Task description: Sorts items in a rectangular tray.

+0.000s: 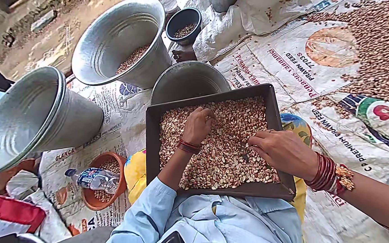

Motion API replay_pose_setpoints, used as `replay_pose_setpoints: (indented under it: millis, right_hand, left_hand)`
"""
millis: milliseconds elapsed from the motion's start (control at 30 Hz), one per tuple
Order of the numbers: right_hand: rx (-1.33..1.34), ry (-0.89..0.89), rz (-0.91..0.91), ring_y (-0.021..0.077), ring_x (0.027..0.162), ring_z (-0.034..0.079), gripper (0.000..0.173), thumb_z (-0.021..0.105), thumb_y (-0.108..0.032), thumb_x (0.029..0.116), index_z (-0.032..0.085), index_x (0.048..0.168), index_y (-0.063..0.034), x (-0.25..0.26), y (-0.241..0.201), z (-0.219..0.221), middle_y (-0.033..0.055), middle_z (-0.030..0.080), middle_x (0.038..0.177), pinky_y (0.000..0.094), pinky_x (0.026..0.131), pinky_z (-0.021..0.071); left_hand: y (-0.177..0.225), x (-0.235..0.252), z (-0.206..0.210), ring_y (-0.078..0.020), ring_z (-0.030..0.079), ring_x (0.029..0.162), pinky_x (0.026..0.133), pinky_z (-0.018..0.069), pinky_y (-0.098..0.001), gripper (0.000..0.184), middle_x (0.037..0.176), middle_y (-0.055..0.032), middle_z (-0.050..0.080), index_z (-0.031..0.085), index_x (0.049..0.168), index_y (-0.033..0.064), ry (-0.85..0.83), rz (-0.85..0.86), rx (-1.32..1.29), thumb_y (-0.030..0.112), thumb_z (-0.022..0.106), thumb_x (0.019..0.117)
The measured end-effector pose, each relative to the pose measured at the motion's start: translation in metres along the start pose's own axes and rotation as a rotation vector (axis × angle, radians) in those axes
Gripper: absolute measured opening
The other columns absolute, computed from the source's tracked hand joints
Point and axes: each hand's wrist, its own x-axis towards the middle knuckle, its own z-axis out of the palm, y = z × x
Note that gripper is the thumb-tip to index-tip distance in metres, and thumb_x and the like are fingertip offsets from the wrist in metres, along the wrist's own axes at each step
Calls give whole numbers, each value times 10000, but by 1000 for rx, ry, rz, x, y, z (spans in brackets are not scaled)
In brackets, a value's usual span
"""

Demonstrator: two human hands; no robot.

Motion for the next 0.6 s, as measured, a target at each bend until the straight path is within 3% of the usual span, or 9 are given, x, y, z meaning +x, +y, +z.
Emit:
replay_pose_setpoints:
  millis: [133, 167, 233, 267, 300, 367, 433, 500, 600]
  right_hand:
    - [15, -9, 34, 303, 657, 680, 194, 586, -205, 969, 737, 986, -84, 0, 5, -4, 107, 668, 796, 440, 506, 513]
    - [9, -7, 43, 297, 656, 679, 190, 590, -206, 972, 741, 982, -91, 1, 6, -6, 100, 670, 802, 439, 506, 516]
    - [-14, 11, 55, 286, 659, 682, 185, 609, -215, 970, 754, 976, -101, 2, 9, -10, 94, 685, 826, 433, 504, 518]
    - [-20, 23, 56, 281, 650, 674, 174, 618, -211, 961, 752, 968, -100, 2, 10, -12, 92, 678, 823, 428, 496, 512]
    - [-17, 33, 58, 275, 638, 661, 162, 625, -206, 950, 746, 956, -99, 2, 11, -14, 88, 663, 806, 421, 487, 495]
    - [-10, 43, 70, 262, 628, 648, 158, 627, -195, 932, 755, 965, -110, 2, 13, -18, 76, 654, 793, 410, 479, 476]
    - [-1, 45, 80, 252, 633, 651, 153, 629, -182, 922, 760, 970, -119, 2, 14, -20, 71, 660, 799, 405, 482, 475]
    - [-5, 31, 88, 254, 639, 652, 148, 628, -175, 929, 754, 975, -113, 2, 14, -20, 77, 660, 804, 404, 487, 473]
    - [-2, 13, 92, 258, 638, 652, 149, 630, -181, 935, 755, 985, -117, 2, 14, -19, 77, 656, 800, 411, 494, 479]
  left_hand:
    - [-11, 4, -40, -317, 644, 787, 727, 546, -491, 127, 929, -179, 661, 735, 1057, 33, 250, 93, 49, 83, 696, 947]
    - [-15, 4, -53, -344, 648, 884, 784, 543, -505, 181, 1037, -201, 651, 715, 1136, 47, 334, 87, 119, 100, 658, 973]
    - [-16, 1, -75, -419, 548, 1280, 1075, 436, -559, 331, 1359, -237, 580, 647, 1330, 66, 384, 67, 205, 107, 538, 1021]
    - [-13, -3, -79, -414, 513, 1338, 1115, 401, -557, 366, 1411, -230, 561, 625, 1374, 70, 364, 77, 214, 110, 480, 1040]
    - [-6, -11, -80, -395, 551, 1305, 1085, 434, -549, 381, 1397, -218, 581, 624, 1386, 66, 308, 113, 206, 112, 438, 1057]
    - [11, -33, -73, -336, 676, 1121, 940, 550, -527, 378, 1272, -175, 668, 655, 1346, 60, 79, 252, 140, 106, 409, 1063]
    - [25, -59, -58, -275, 721, 937, 798, 599, -479, 376, 1136, -126, 720, 697, 1279, 78, -279, 426, 5, 34, 439, 1010]
    - [43, -80, -40, -340, 731, 966, 778, 598, -547, 417, 1131, -155, 723, 700, 1272, 72, -703, 545, -35, -84, 523, 928]
    - [77, -94, -4, -414, 656, 1106, 809, 572, -565, 487, 1218, -216, 648, 624, 1377, 60, -1074, 527, 92, -92, 585, 915]
